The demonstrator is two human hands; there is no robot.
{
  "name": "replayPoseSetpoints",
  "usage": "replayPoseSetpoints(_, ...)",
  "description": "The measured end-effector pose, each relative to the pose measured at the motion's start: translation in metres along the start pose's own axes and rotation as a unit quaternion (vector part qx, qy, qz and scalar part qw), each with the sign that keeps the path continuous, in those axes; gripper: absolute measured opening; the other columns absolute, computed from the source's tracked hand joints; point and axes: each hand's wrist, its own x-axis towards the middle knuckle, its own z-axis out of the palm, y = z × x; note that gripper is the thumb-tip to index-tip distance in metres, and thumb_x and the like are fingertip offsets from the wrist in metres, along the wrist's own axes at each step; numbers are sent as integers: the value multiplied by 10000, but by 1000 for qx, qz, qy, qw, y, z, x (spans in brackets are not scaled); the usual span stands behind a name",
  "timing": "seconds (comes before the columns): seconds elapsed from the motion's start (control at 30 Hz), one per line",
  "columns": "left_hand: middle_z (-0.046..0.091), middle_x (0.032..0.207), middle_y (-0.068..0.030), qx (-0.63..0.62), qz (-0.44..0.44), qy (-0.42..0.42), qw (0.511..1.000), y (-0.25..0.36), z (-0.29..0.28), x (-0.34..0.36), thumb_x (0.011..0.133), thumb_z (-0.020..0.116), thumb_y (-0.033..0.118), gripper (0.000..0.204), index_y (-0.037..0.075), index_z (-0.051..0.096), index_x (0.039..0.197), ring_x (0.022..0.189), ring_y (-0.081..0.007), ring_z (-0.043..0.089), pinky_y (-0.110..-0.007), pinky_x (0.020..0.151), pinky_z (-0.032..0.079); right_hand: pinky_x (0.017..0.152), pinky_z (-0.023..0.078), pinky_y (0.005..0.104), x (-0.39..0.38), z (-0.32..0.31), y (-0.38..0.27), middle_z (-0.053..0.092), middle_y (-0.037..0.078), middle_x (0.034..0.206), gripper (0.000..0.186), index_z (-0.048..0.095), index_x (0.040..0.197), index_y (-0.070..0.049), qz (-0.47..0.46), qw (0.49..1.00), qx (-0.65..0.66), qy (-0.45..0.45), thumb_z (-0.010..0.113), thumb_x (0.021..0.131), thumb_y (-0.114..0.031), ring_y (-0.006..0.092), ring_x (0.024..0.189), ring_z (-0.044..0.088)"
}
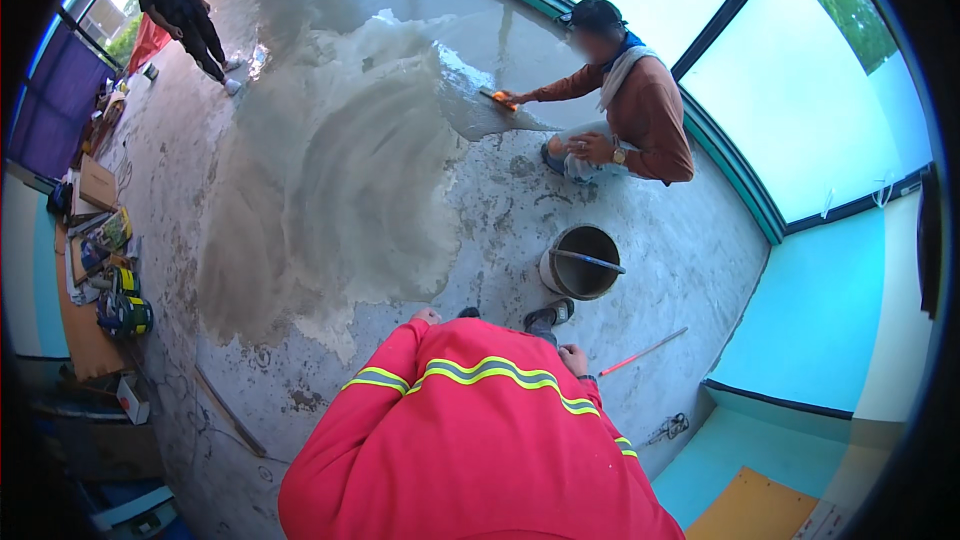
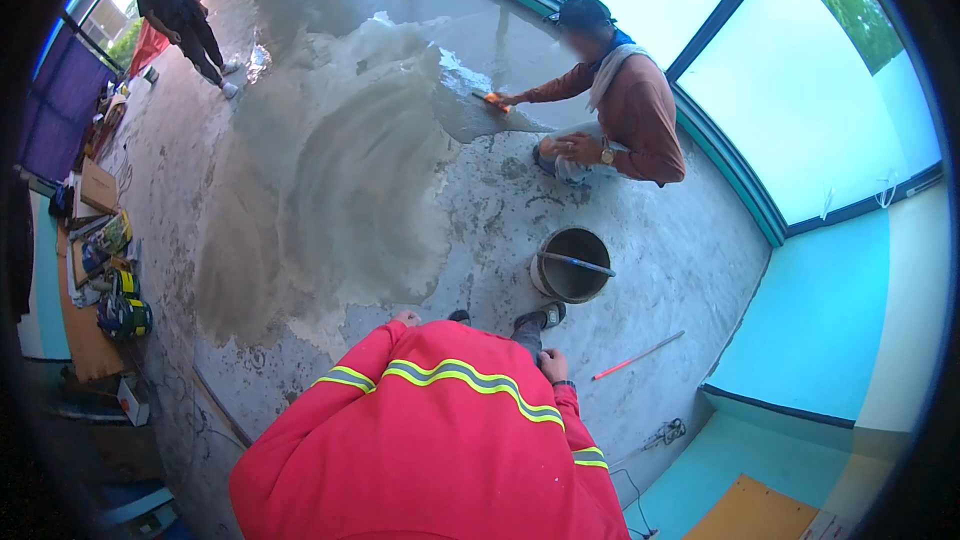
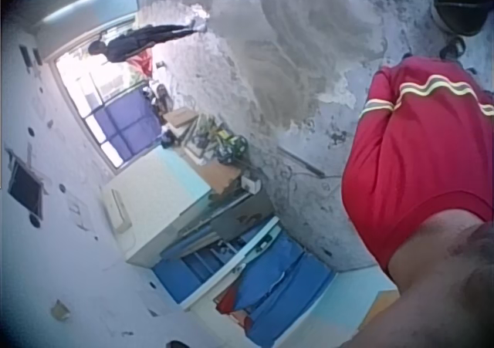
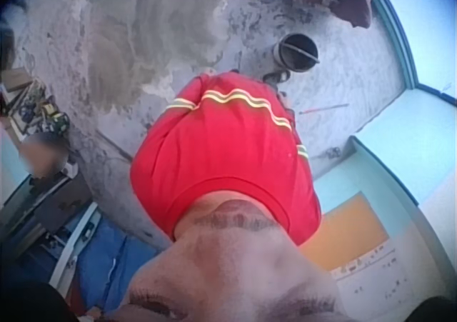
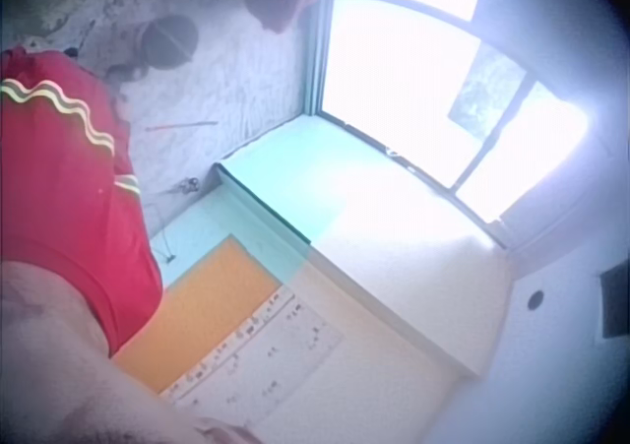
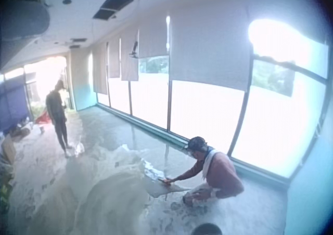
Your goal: The person picks up a wooden board and passes it to another worker who is kneeling on a wet concrete floor. They then grip the handle of a bucket and pull it closer across the floor surface.
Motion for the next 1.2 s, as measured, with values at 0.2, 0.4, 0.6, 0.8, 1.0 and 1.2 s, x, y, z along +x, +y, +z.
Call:
replayPoseSetpoints(0.2, 689, 996, -137, 8, 3, 3, 1000, 3, -3, -4, 801, 666, 384, 344, 107, 667, 1004, 968, -281, 650, -365, 874, 496, 835, 514, 372, 3, 2, 4, 697, 194, 964, 325, 684, 1018, 2, 6, 1000, -2, 4, 603, 833, -253, 290, 918, 669)
replayPoseSetpoints(0.4, 682, 1024, -143, 28, 8, 5, 1000, 7, -7, -7, 804, 671, 384, 367, 100, 657, 1037, 981, -288, 645, -369, 881, 493, 826, 515, 376, 4, 3, 4, 698, 195, 960, 323, 687, 1013, 0, 8, 1000, 5, 1, 608, 833, -257, 292, 911, 671)
replayPoseSetpoints(0.6, 679, 1035, -147, 25, -1, 5, 1000, 2, -6, -3, 797, 680, 380, 373, 93, 659, 1035, 984, -294, 642, -377, 879, 493, 817, 516, 372, 4, 5, 7, 702, 184, 932, 318, 686, 1008, 5, 8, 1000, 21, 3, 609, 832, -249, 279, 893, 673)
replayPoseSetpoints(0.8, 686, 996, -153, 13, 14, 2, 1000, 2, -8, -8, 794, 683, 378, 354, 87, 670, 995, 955, -298, 649, -381, 861, 499, 807, 516, 369, 6, 7, 11, 703, 181, 925, 304, 688, 999, 8, 9, 999, 36, 0, 606, 831, -232, 268, 878, 673)
replayPoseSetpoints(1.0, 683, 1001, -163, 7, 7, 6, 1000, 7, -10, -13, 793, 680, 384, 374, 77, 665, 1007, 960, -302, 648, -386, 867, 497, 799, 516, 367, 10, 11, 18, 704, 177, 912, 289, 692, 985, 4, 12, 999, 50, 1, 611, 826, -223, 261, 864, 673)
replayPoseSetpoints(1.2, 680, 1022, -167, 23, 19, -6, 1000, 4, -11, -6, 798, 674, 394, 403, 74, 653, 1042, 979, -303, 645, -388, 881, 491, 681, 528, 314, 14, 14, 28, 700, 125, 837, 312, 669, 1011, 43, -6, 998, 53, 13, 609, 854, -220, 175, 737, 656)
